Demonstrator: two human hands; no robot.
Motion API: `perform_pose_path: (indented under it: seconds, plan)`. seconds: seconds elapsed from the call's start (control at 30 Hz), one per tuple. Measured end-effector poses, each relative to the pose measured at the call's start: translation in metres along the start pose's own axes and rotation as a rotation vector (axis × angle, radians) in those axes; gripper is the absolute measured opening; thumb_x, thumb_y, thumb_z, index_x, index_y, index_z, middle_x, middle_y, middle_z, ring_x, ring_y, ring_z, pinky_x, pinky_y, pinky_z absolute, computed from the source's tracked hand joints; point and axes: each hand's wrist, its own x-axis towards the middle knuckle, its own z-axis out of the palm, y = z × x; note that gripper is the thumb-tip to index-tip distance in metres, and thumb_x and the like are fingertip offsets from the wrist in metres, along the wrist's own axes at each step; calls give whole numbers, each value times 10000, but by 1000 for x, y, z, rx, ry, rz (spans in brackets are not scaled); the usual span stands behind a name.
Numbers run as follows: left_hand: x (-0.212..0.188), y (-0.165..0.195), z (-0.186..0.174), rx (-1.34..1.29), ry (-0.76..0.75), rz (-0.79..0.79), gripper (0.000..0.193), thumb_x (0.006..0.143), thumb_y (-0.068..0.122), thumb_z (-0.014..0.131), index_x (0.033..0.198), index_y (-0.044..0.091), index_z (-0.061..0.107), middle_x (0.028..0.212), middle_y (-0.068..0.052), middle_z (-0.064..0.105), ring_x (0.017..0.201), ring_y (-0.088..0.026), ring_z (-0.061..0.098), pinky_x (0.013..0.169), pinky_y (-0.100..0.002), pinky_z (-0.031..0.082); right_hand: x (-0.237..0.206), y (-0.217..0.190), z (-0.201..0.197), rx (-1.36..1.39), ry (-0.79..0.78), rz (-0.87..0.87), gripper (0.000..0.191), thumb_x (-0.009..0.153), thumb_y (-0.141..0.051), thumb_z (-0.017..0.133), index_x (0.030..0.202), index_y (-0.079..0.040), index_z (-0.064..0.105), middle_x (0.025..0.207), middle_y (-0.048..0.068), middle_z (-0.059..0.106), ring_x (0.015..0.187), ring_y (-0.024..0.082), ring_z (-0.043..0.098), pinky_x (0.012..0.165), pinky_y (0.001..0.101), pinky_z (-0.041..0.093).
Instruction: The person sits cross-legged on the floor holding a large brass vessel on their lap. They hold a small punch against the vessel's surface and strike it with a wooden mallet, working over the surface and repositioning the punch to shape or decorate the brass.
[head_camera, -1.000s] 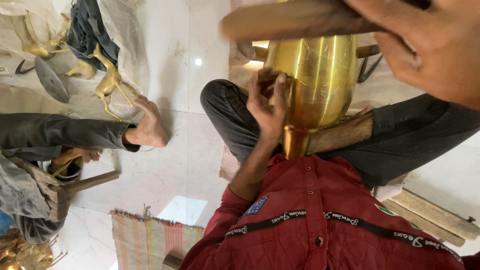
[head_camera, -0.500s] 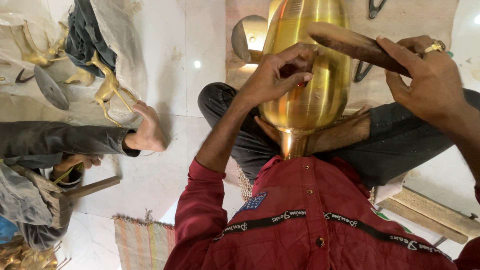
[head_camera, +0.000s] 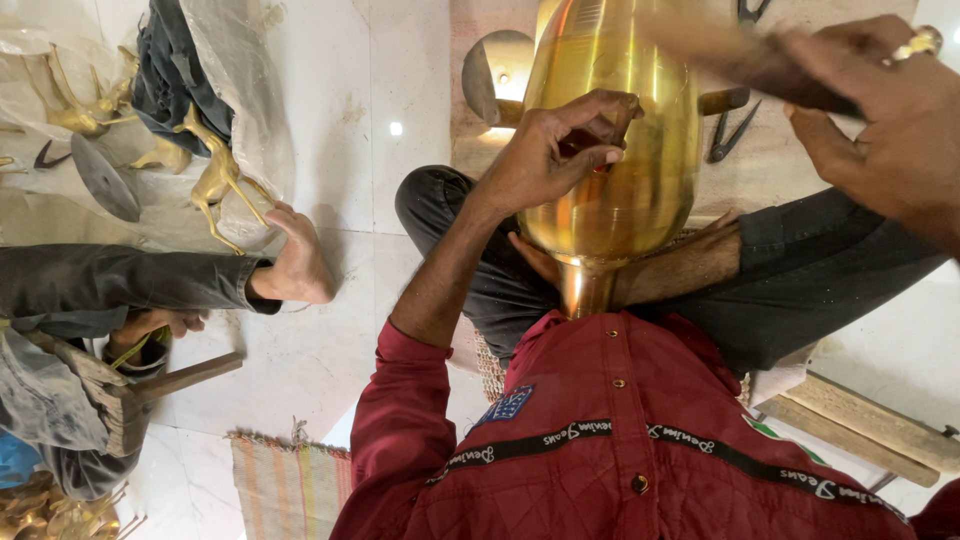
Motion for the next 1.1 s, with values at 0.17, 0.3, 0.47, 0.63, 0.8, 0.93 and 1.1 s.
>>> perform_pose_path:
  seconds: [0.17,0.3,0.47,0.63,0.8,0.93,1.1]
  plan:
    - [-4,4,4,47,87,-85,501,1024,173,722,1483,109,532,1116,-119,790,999,-204,810,972,-381,682,22,-7,-11,78,69,-146,448,992,48,673,1431,76,586,1114,258,685,935,301,715,851,372,603]
    - [-3,9,8,11,118,-155,493,1014,158,719,1467,103,531,1088,-118,796,953,-189,818,923,-359,701,37,-8,-16,-31,24,-189,485,912,78,672,1394,37,639,1064,248,718,853,306,726,750,387,609]
    - [-6,10,14,-2,207,-25,445,1011,90,735,1424,103,569,1301,-167,706,1046,-206,790,916,-343,716,42,-7,-12,-111,-4,-172,497,896,30,683,1390,-21,673,976,195,737,749,270,712,671,367,592]
    - [-11,15,21,-19,297,-134,452,993,79,739,1413,96,576,1201,-135,752,1005,-194,793,919,-348,712,44,4,-4,-58,-133,-17,462,1029,-56,645,1485,-87,579,968,164,724,686,225,674,654,337,552]
    - [-11,22,26,-34,372,-237,485,972,72,748,1421,97,567,1143,-144,755,974,-189,787,865,-349,706,45,13,1,-281,-70,-128,560,928,3,719,1473,-123,692,931,167,729,683,257,679,676,353,578]
    - [-12,23,30,-84,418,-217,458,983,70,727,1411,78,565,1130,-147,763,980,-190,789,875,-356,702,54,11,9,104,37,-241,338,1052,15,656,1383,-24,597,1056,157,708,834,241,691,770,322,567]
    - [-14,22,33,-63,447,-186,449,992,85,727,1413,60,576,1071,-139,780,981,-199,793,891,-372,701,62,8,6,-79,32,-277,446,998,-14,646,1441,-64,624,979,141,711,725,222,661,712,339,554]
